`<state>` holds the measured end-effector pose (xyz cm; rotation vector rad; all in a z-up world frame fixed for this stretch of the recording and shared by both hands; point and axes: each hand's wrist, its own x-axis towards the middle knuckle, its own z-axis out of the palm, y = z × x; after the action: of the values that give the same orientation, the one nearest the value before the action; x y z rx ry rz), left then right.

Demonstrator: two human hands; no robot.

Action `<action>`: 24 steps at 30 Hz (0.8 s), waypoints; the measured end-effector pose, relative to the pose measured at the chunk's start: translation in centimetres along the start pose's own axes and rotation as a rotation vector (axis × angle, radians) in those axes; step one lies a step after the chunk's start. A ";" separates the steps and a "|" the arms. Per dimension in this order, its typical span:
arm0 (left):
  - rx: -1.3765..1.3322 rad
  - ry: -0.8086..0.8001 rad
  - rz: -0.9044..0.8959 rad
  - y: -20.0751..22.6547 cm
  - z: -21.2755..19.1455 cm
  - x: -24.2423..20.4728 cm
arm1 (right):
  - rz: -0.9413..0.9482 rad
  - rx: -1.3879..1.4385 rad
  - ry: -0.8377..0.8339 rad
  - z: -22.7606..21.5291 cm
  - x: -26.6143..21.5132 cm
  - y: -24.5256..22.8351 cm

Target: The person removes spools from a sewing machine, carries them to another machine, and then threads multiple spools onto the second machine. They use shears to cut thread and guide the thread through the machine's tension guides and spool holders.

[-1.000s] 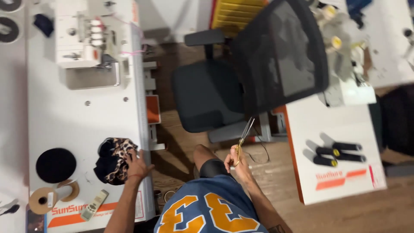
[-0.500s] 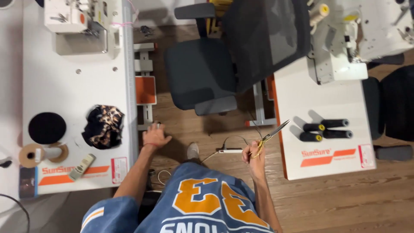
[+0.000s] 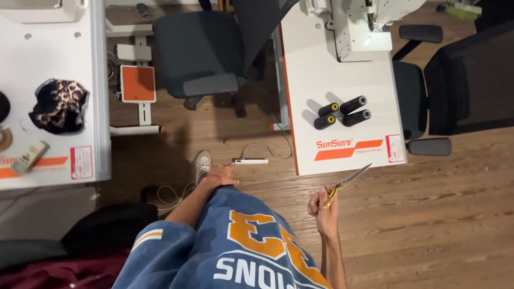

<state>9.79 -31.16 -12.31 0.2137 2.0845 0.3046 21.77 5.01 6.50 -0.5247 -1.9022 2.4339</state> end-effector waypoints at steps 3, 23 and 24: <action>-0.077 0.090 -0.074 -1.1 1.8 0.0 | 0.015 -0.011 -0.054 -2.1 -0.3 -0.6; -0.186 0.137 -0.326 0.0 4.8 -0.7 | 0.010 0.119 -0.085 -9.6 -4.1 2.1; -0.156 0.137 -0.264 1.1 4.7 0.7 | 0.016 0.137 -0.084 -11.3 -4.7 2.7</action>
<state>13.52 -29.32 -14.83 -0.1799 2.1808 0.3264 29.71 13.98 2.83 -0.4411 -1.7488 2.6113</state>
